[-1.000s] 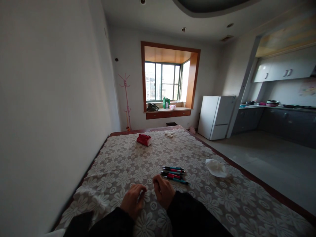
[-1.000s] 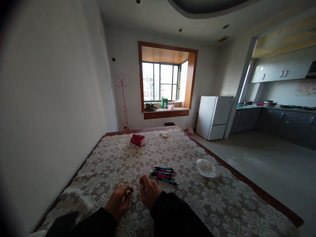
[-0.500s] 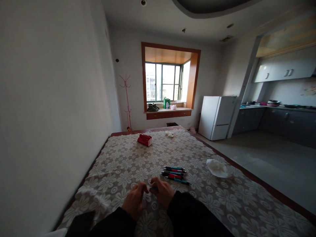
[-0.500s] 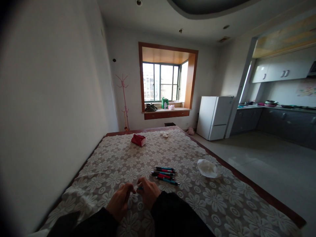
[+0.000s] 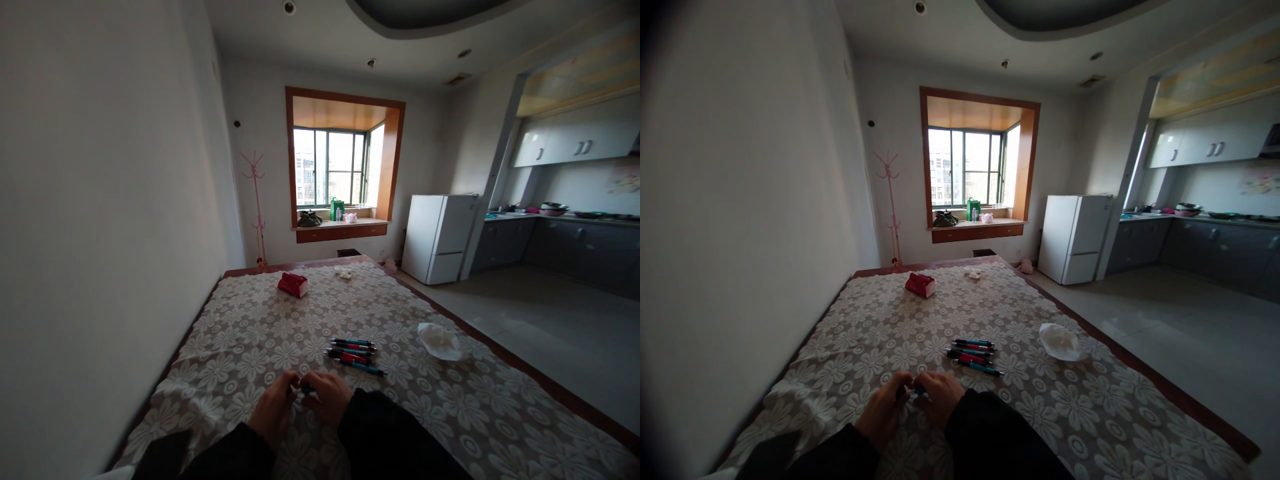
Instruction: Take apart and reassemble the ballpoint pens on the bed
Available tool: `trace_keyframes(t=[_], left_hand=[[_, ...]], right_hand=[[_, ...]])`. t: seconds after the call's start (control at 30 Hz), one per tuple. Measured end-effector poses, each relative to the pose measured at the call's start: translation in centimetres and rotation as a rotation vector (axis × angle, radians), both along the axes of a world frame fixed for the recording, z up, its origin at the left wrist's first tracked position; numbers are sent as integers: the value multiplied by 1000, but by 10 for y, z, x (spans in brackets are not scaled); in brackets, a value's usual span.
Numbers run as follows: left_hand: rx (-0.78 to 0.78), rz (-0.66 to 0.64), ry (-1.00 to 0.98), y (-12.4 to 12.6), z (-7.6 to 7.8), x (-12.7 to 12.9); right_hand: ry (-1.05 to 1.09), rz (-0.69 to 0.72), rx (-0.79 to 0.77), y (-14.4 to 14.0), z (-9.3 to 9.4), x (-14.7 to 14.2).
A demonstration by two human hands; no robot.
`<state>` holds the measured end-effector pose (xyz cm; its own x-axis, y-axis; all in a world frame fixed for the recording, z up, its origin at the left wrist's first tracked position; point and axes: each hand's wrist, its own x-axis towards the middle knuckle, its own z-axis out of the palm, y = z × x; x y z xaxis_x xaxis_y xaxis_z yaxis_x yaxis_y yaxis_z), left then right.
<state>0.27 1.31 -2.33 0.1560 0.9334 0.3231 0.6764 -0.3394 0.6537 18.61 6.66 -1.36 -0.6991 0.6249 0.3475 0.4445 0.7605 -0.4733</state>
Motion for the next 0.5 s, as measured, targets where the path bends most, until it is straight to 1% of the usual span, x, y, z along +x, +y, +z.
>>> trace_keyframes(t=[0.1,0.2,0.23,0.27,0.33,0.43,0.5], left_hand=[[-30,55,9,1,2,-1],[-44,151,150,0,7,-3],[-52,165,200,0,9,-4],[-60,161,237,-1,10,-4],[-54,111,276,-2,11,-3],[9,25,306,-5,12,1],[36,-3,309,-7,13,2]], right_hand=[[-27,38,17,-1,1,-1],[-5,25,28,-1,1,-1],[2,16,28,-1,1,-1],[2,11,30,-2,2,-1],[-15,11,43,-2,3,0],[-30,6,71,-1,4,0],[-30,-26,86,0,2,0]])
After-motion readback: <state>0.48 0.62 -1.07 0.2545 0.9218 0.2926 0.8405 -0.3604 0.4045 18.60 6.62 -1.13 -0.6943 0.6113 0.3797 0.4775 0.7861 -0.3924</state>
